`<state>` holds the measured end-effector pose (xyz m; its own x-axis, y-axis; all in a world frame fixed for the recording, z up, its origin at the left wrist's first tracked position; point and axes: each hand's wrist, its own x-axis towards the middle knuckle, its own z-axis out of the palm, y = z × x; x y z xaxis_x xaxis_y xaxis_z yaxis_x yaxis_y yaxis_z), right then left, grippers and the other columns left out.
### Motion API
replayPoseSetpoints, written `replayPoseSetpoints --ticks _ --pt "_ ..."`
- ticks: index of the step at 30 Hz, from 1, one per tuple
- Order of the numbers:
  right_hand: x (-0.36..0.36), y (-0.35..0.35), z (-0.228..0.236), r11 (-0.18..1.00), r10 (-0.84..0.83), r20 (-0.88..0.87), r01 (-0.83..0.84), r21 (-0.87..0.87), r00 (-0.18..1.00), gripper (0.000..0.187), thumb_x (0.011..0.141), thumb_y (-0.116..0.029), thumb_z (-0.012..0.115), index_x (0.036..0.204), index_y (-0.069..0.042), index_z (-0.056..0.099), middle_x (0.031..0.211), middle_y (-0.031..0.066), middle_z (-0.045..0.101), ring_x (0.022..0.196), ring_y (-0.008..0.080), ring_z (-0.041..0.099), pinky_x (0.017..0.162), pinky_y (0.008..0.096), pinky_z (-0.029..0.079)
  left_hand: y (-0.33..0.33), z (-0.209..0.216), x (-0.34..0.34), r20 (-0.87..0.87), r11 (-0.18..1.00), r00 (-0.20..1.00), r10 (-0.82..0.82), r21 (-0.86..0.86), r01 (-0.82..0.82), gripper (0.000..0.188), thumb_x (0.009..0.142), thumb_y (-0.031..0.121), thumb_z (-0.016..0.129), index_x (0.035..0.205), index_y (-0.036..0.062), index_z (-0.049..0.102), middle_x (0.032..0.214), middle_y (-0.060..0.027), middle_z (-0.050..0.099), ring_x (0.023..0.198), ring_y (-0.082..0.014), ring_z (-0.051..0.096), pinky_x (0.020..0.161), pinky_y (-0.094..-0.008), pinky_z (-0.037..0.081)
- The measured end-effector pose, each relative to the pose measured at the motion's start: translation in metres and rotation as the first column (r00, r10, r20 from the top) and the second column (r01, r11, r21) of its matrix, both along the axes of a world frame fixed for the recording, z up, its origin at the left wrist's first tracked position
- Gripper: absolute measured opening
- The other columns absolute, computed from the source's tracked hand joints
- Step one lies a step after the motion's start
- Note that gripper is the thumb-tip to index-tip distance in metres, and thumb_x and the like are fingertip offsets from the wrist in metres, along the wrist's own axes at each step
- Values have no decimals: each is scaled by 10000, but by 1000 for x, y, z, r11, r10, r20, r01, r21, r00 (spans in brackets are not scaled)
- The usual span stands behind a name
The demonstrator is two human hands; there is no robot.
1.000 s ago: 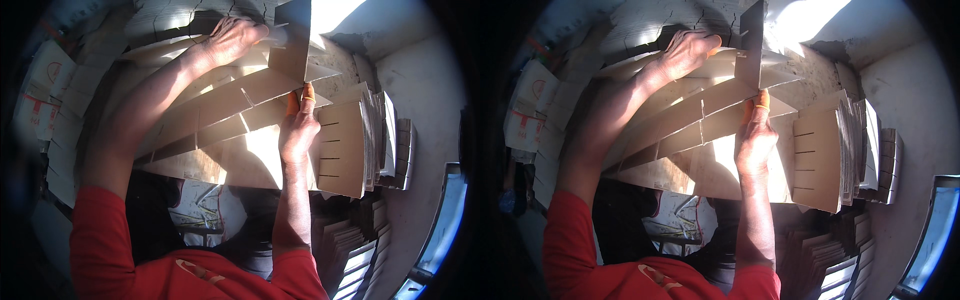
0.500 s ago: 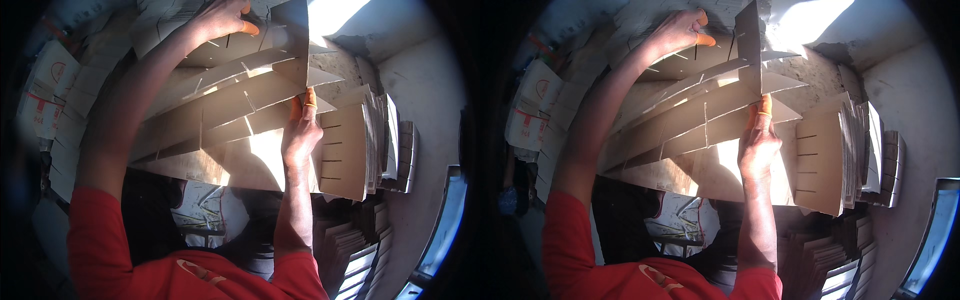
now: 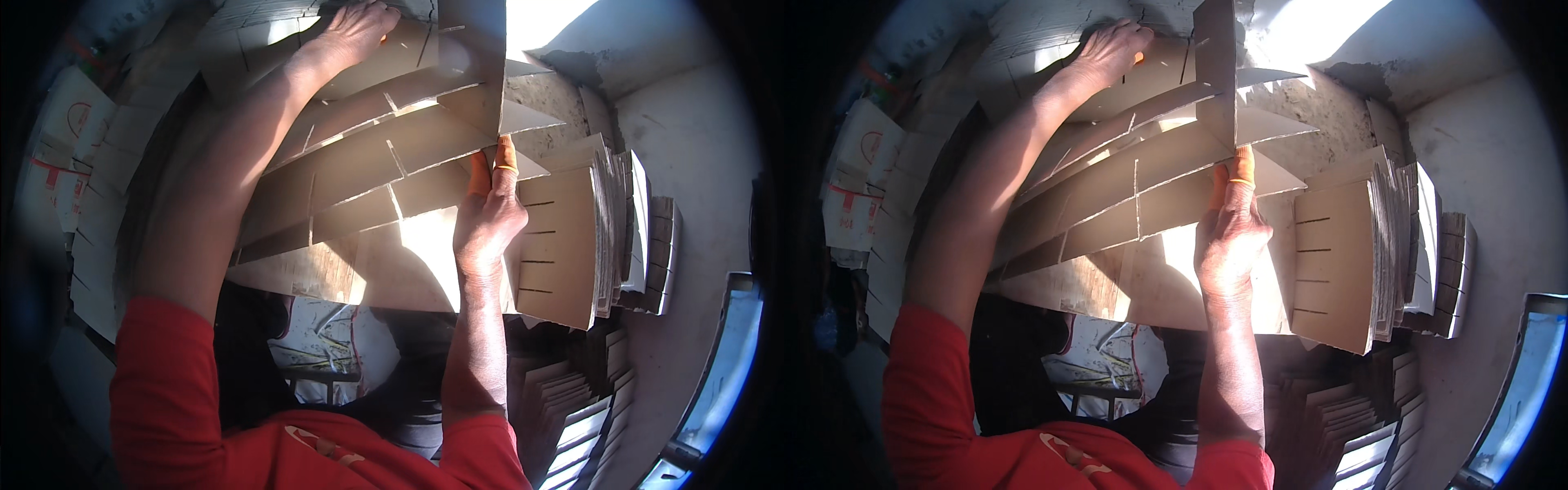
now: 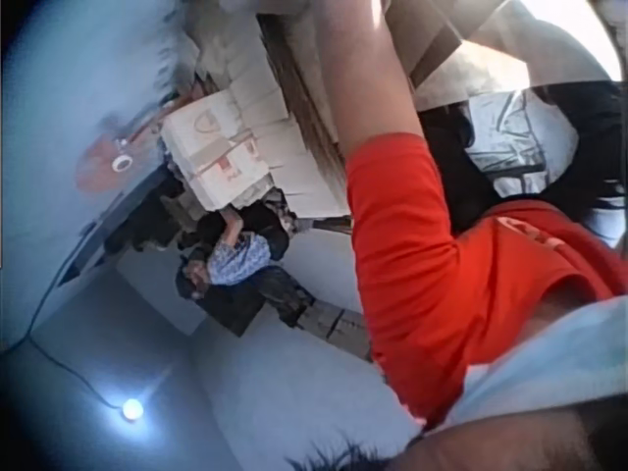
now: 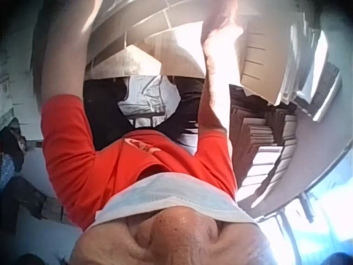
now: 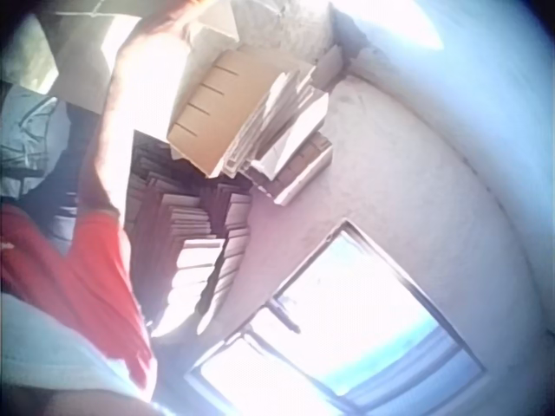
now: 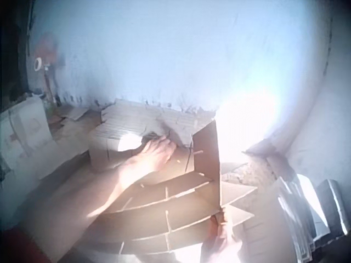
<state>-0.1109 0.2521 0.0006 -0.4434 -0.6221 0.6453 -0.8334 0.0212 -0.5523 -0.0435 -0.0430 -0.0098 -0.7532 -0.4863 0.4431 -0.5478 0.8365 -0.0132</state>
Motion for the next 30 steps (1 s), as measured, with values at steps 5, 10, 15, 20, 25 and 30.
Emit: replayPoseSetpoints --ticks 5,10,15,20,25,30 --pt "6 1 4 997 -49 -59 53 59 997 515 852 98 531 1343 -32 447 1137 228 613 974 288 662 807 340 553 -1 3 18 -123 995 988 -98 -47 93 170 723 -3 617 881 48 583 893 -114 615 941 -312 580 736 -423 505" --pt "3 0 -3 999 -44 -76 43 -19 996 544 833 124 533 1342 -53 460 1081 217 641 912 279 682 729 333 560 1 1 13 -174 998 985 -20 62 31 113 736 -6 591 840 34 576 870 -146 625 856 -358 608 688 -451 501" --pt "4 0 -3 999 -28 -97 25 -39 995 526 840 111 543 1334 -55 471 1001 212 661 840 275 695 680 334 554 4 5 10 -11 997 997 74 16 -74 49 747 12 581 792 32 580 849 -133 627 860 -339 604 712 -429 505" --pt "1 4 -7 999 -34 -42 35 29 999 534 845 90 557 1345 -73 465 967 223 660 757 280 692 638 344 546 8 8 12 -162 964 969 -187 -222 149 95 735 18 578 818 57 602 806 -79 609 910 -254 564 770 -364 496" --pt "9 7 5 990 -53 28 49 130 998 464 871 85 562 1320 2 477 1219 167 602 1082 185 606 933 285 483 9 11 18 -116 965 967 -225 -162 205 122 740 16 577 852 57 599 769 -79 581 852 -264 571 713 -373 504" --pt "6 8 8 985 -82 -37 87 151 996 459 852 82 584 1298 12 494 1176 196 616 1034 193 636 873 278 511 18 15 13 -128 968 962 -243 -93 232 130 748 -6 562 867 48 555 761 -133 602 752 -333 591 638 -446 492"
